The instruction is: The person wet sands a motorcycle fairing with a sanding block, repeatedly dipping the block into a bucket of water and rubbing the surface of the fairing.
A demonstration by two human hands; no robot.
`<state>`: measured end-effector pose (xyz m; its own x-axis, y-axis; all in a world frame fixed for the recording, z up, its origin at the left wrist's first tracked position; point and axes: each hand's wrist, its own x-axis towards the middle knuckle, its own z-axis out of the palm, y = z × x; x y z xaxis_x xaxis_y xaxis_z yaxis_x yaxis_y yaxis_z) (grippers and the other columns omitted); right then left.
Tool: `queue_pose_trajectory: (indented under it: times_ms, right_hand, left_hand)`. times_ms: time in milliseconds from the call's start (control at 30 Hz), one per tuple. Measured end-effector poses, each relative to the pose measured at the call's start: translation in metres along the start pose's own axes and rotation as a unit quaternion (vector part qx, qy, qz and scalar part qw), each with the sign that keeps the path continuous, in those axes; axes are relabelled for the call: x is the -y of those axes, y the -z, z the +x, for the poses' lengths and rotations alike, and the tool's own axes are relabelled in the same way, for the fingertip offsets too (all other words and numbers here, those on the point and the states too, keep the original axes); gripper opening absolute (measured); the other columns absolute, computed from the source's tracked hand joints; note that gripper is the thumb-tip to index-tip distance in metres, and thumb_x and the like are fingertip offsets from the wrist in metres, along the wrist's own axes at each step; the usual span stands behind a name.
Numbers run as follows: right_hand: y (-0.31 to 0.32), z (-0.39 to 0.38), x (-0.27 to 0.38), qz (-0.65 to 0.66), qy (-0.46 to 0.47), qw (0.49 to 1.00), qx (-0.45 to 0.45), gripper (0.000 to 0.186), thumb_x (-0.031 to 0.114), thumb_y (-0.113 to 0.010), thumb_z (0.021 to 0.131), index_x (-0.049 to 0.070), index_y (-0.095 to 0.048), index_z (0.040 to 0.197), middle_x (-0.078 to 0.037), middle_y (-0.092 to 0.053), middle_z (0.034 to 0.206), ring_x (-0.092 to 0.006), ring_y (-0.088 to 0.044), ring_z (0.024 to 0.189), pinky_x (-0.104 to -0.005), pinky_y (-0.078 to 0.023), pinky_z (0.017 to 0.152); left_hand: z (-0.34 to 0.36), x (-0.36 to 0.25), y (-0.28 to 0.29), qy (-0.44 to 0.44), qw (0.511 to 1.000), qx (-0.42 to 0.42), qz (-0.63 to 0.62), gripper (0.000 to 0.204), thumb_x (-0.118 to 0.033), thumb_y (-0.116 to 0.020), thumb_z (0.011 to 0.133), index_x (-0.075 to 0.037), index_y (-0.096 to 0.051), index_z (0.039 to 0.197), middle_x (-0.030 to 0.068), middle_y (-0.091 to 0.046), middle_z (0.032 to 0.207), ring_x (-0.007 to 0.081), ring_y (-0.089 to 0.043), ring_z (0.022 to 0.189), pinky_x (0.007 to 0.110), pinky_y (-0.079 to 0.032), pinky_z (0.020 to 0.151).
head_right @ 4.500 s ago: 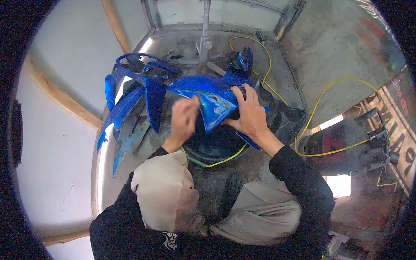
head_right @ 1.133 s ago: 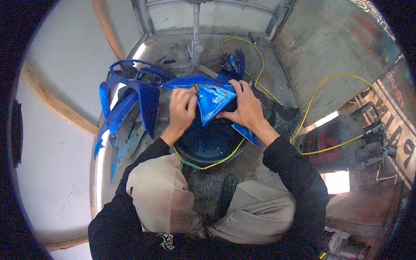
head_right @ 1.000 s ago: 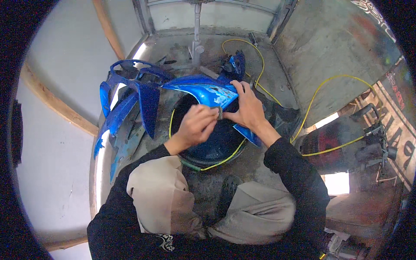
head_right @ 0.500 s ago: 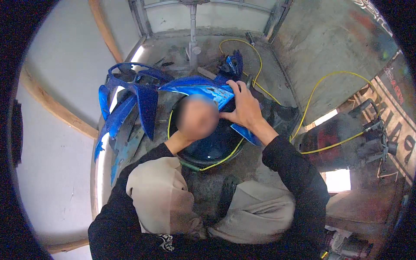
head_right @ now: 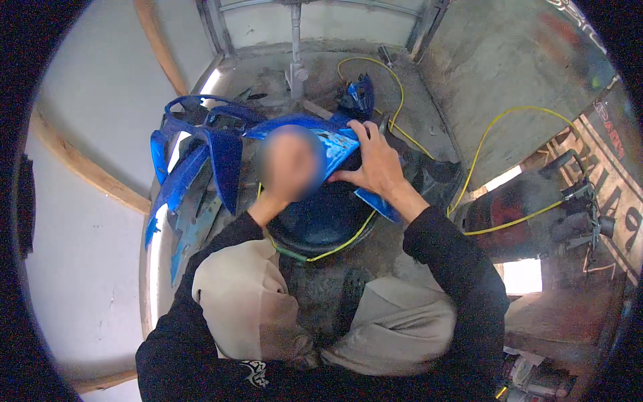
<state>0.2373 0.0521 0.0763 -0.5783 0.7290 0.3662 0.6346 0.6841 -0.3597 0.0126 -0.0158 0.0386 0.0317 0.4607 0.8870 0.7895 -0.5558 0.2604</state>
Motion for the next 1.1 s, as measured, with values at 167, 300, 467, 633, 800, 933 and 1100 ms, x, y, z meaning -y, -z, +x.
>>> queue_pose_trajectory:
  times_ms: [167, 300, 467, 633, 800, 933, 1100]
  right_hand:
    - [0.006, -0.001, -0.013, -0.017, -0.006, 1.0, -0.012, 0.126, 0.063, -0.102, 0.061, 0.016, -0.043, 0.161, -0.022, -0.053, 0.155, -0.0479, -0.061, 0.138, -0.0565, -0.056, 0.107]
    - [0.004, -0.001, -0.008, -0.004, -0.006, 1.0, -0.002, 0.126, 0.063, -0.102, 0.06, 0.016, -0.044, 0.161, -0.023, -0.052, 0.157, -0.0483, -0.06, 0.138, -0.0563, -0.056, 0.108]
    - [0.003, -0.003, -0.01, -0.012, -0.002, 1.0, -0.013, 0.124, 0.061, -0.102, 0.061, 0.017, -0.044, 0.162, -0.023, -0.052, 0.157, -0.0483, -0.06, 0.139, -0.0564, -0.056, 0.109]
    - [0.001, -0.002, -0.014, -0.007, -0.012, 1.0, 0.001, 0.122, 0.058, -0.102, 0.063, 0.017, -0.044, 0.162, -0.023, -0.052, 0.157, -0.0489, -0.059, 0.14, -0.0573, -0.055, 0.11]
    - [0.002, 0.002, -0.005, 0.003, -0.002, 1.0, -0.008, 0.123, 0.059, -0.102, 0.062, 0.017, -0.044, 0.162, -0.023, -0.052, 0.156, -0.0497, -0.059, 0.139, -0.0574, -0.055, 0.109]
    - [0.0, -0.003, -0.02, -0.007, -0.007, 1.0, -0.004, 0.123, 0.06, -0.103, 0.061, 0.017, -0.044, 0.161, -0.023, -0.052, 0.156, -0.0497, -0.06, 0.138, -0.0575, -0.056, 0.109]
    - [0.004, 0.002, -0.003, 0.004, -0.001, 1.0, -0.003, 0.123, 0.06, -0.103, 0.06, 0.017, -0.045, 0.159, -0.022, -0.053, 0.153, -0.049, -0.061, 0.136, -0.057, -0.056, 0.108]
  left_hand:
    - [0.006, -0.016, -0.007, -0.045, 0.997, 0.014, -0.058, 0.008, -0.001, -0.079, 0.081, 0.0, -0.077, 0.089, 0.0098, -0.073, 0.097, 0.0336, -0.068, 0.099, 0.047, -0.055, 0.089]
    - [0.004, -0.013, -0.01, -0.018, 0.999, -0.008, -0.038, 0.006, -0.002, -0.078, 0.081, -0.001, -0.073, 0.082, 0.0102, -0.071, 0.094, 0.0343, -0.068, 0.098, 0.045, -0.055, 0.085]
    - [0.012, -0.005, -0.007, -0.042, 0.999, -0.001, -0.001, 0.009, -0.004, -0.079, 0.079, -0.002, -0.07, 0.077, 0.0096, -0.07, 0.093, 0.0337, -0.068, 0.096, 0.044, -0.055, 0.084]
    - [0.006, -0.022, -0.013, -0.048, 0.998, -0.008, -0.05, 0.011, -0.005, -0.08, 0.08, -0.002, -0.07, 0.076, 0.0095, -0.069, 0.09, 0.0325, -0.066, 0.097, 0.047, -0.051, 0.086]
    - [0.018, 0.003, -0.006, -0.007, 0.999, -0.008, 0.05, 0.016, -0.005, -0.082, 0.076, -0.004, -0.067, 0.07, 0.0074, -0.068, 0.091, 0.0306, -0.067, 0.099, 0.044, -0.051, 0.084]
    - [0.006, -0.03, -0.016, -0.078, 0.994, 0.0, -0.071, 0.016, -0.007, -0.08, 0.079, -0.004, -0.067, 0.07, 0.0072, -0.07, 0.092, 0.0305, -0.066, 0.099, 0.046, -0.047, 0.082]
    - [0.014, -0.003, -0.01, 0.01, 0.999, -0.013, 0.039, 0.011, -0.003, -0.082, 0.075, -0.004, -0.071, 0.076, 0.0064, -0.071, 0.092, 0.0311, -0.069, 0.102, 0.045, -0.051, 0.087]
